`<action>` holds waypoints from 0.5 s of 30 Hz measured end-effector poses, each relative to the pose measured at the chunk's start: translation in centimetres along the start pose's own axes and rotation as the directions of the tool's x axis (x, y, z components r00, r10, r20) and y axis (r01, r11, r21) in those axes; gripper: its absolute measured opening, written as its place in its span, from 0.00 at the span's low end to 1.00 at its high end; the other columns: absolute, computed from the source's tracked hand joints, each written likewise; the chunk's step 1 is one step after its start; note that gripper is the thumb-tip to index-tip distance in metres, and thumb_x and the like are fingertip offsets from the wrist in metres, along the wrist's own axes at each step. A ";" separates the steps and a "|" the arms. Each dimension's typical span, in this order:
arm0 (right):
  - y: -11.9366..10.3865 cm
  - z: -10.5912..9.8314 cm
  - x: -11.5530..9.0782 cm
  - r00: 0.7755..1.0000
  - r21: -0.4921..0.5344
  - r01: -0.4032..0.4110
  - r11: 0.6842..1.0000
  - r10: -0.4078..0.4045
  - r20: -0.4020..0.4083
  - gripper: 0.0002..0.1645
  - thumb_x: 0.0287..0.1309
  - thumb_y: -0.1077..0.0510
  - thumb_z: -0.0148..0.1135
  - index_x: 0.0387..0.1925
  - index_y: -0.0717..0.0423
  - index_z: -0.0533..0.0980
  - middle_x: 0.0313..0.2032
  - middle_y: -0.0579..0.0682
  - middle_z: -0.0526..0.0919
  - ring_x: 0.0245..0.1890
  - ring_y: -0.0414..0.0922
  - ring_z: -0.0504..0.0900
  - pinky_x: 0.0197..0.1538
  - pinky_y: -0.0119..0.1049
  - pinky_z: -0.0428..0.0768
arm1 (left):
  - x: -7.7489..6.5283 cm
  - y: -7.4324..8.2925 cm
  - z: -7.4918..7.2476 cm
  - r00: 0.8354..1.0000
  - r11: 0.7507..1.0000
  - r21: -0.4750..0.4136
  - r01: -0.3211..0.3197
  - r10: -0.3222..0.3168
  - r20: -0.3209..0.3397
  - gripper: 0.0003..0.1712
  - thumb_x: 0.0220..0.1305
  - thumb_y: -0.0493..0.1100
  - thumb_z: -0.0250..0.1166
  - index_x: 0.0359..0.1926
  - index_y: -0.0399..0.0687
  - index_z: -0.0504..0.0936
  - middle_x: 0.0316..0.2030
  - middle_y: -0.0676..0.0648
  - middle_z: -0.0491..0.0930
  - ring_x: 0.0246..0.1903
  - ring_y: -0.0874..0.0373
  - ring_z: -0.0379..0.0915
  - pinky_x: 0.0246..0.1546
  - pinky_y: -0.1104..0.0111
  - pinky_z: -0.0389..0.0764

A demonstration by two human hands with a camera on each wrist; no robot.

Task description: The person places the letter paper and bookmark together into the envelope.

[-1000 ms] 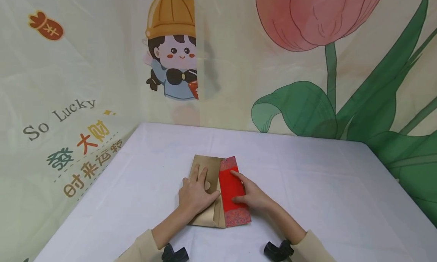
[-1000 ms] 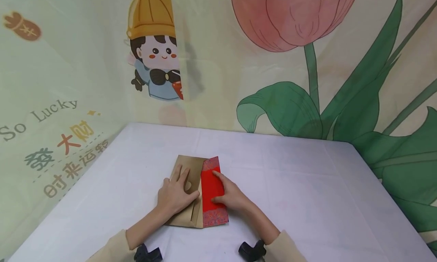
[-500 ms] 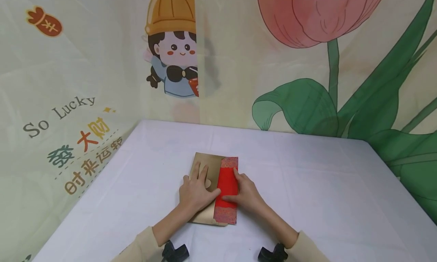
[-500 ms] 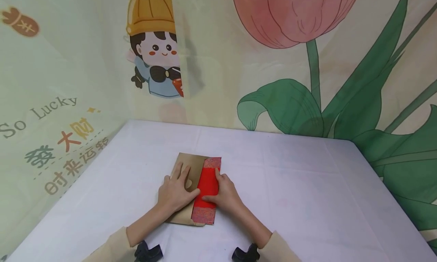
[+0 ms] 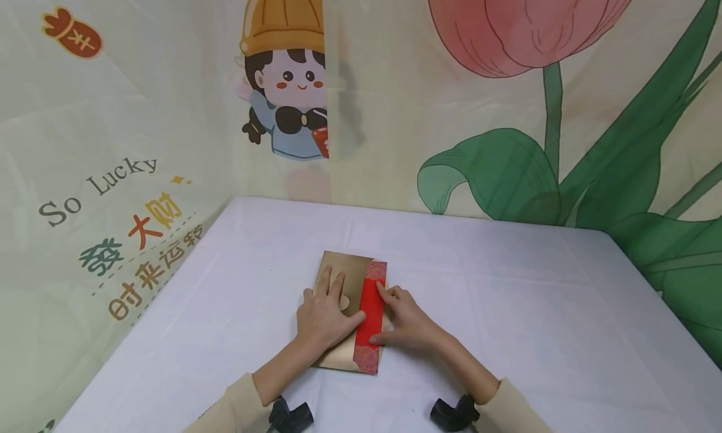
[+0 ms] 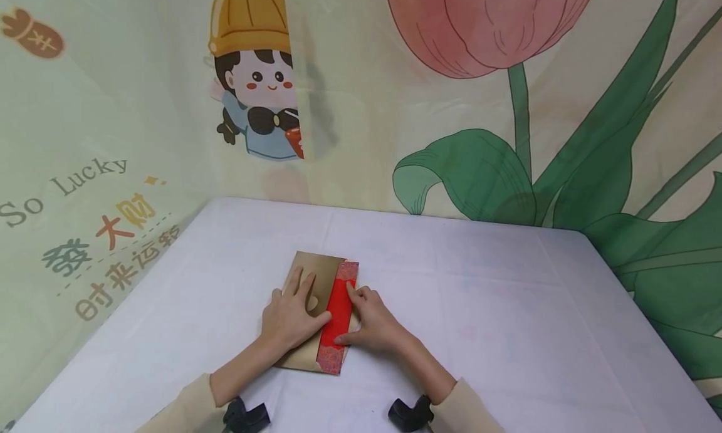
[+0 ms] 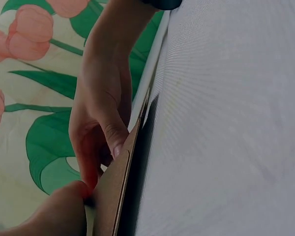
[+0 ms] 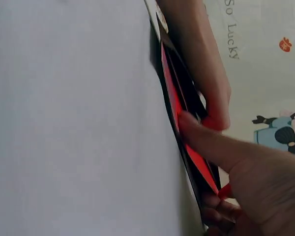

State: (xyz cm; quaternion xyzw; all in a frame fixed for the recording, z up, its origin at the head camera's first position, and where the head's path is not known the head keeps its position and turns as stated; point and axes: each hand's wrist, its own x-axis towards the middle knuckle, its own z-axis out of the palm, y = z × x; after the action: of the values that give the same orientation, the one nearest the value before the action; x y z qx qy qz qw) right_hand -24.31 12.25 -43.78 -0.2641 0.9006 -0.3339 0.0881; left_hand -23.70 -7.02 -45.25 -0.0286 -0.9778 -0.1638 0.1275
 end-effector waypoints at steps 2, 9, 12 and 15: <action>-0.1 0.2 0.0 1.000 -0.034 0.016 0.999 -0.016 -0.014 0.60 0.35 0.39 0.69 0.67 0.55 0.51 0.47 0.46 0.67 0.45 0.40 0.62 0.42 0.31 0.70 | 0.0 0.0 0.0 1.000 1.000 0.009 -0.004 0.004 -0.002 0.47 0.41 0.68 0.57 0.64 0.56 0.63 0.66 0.46 0.55 0.35 0.42 0.68 0.20 0.63 0.70; -0.4 0.5 0.0 0.998 -0.107 0.044 0.993 -0.049 -0.048 0.59 0.35 0.38 0.69 0.67 0.54 0.53 0.48 0.45 0.67 0.44 0.39 0.61 0.42 0.32 0.70 | 0.0 0.1 0.1 1.000 1.000 0.023 -0.008 0.008 -0.002 0.48 0.40 0.68 0.57 0.64 0.56 0.63 0.66 0.46 0.54 0.34 0.44 0.67 0.19 0.65 0.69; -0.3 0.5 0.1 0.995 -0.131 0.073 0.989 -0.081 -0.050 0.59 0.35 0.37 0.68 0.67 0.53 0.54 0.47 0.44 0.67 0.42 0.38 0.61 0.38 0.30 0.68 | 0.0 0.1 0.1 1.000 1.000 0.023 -0.008 0.008 0.000 0.48 0.40 0.69 0.57 0.64 0.56 0.63 0.66 0.46 0.54 0.34 0.43 0.67 0.18 0.65 0.69; 0.0 0.3 0.1 0.994 -0.171 0.083 0.982 -0.094 -0.056 0.57 0.36 0.34 0.67 0.66 0.52 0.56 0.47 0.44 0.67 0.42 0.38 0.61 0.37 0.30 0.67 | 0.0 0.1 0.1 1.000 1.000 0.027 -0.009 0.009 -0.001 0.48 0.40 0.69 0.57 0.64 0.56 0.63 0.66 0.45 0.55 0.34 0.42 0.67 0.19 0.64 0.69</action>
State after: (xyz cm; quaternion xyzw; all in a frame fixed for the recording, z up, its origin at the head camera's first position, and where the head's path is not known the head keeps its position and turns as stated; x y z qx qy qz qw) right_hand -24.29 12.01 -43.95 -0.2997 0.9152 -0.2685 0.0219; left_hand -23.74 -6.87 -45.30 -0.0314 -0.9797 -0.1501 0.1290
